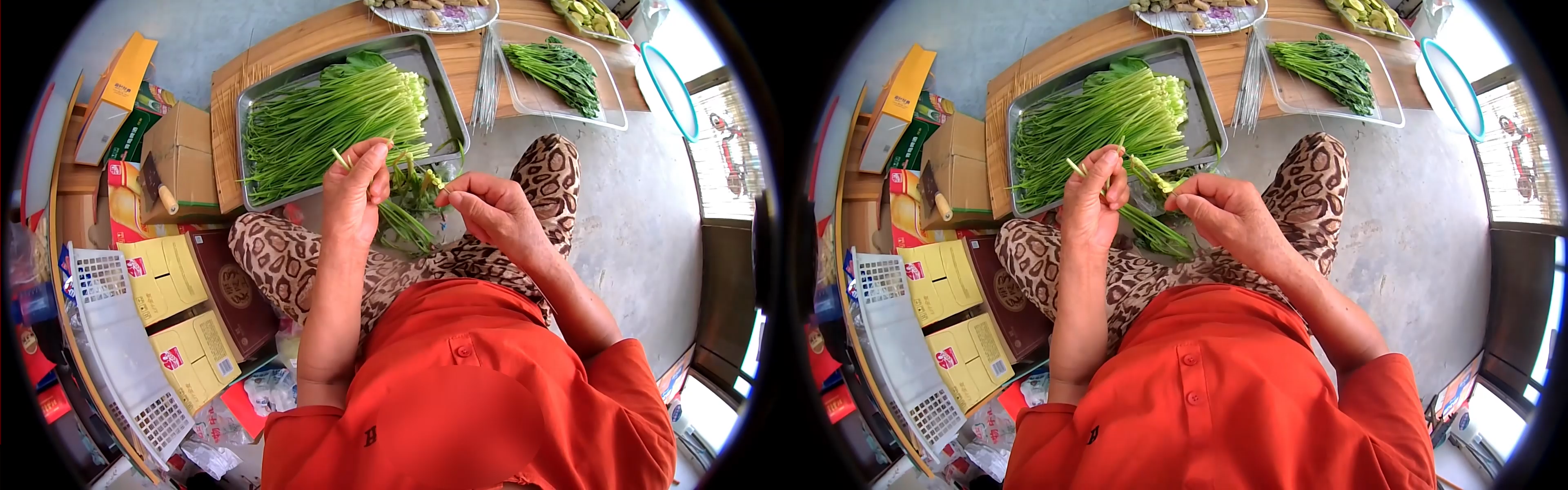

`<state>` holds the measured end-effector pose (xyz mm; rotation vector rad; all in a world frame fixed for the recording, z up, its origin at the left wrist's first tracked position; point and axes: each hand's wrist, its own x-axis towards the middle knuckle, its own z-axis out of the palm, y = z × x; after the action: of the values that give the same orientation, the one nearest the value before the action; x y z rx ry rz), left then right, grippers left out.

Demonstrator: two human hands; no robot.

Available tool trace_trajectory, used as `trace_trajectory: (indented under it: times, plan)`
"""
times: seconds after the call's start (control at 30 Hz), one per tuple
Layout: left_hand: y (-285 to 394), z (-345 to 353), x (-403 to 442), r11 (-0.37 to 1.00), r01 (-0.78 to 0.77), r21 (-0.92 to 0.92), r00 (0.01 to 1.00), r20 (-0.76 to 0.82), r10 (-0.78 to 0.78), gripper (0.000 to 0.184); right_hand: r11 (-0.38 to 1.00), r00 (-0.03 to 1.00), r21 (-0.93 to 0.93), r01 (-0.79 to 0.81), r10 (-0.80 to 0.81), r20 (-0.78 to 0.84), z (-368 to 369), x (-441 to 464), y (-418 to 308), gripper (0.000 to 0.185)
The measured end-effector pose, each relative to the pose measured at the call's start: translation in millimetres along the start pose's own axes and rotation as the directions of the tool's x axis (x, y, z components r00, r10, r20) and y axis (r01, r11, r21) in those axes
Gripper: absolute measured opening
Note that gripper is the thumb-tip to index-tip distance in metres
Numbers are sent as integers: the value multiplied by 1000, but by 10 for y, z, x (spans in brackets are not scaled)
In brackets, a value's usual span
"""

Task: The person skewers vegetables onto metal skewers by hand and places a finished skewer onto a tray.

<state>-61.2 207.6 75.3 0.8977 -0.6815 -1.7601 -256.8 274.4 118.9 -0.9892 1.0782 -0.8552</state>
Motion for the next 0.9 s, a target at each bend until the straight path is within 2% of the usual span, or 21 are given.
trace_trajectory:
  times: [0.6,0.8,0.9]
  plan:
    - [6,1,-25,1000,-10,-4,999,30,10,17,1000,1000,-19,6,-6,-10,12,0,-15,21]
    - [3,42,-57,999,4,42,1000,17,-5,15,999,1000,-43,0,-1,-30,46,33,-54,21]
    - [10,85,-64,986,-71,148,997,53,64,16,999,998,-42,15,-18,-60,49,72,-37,21]
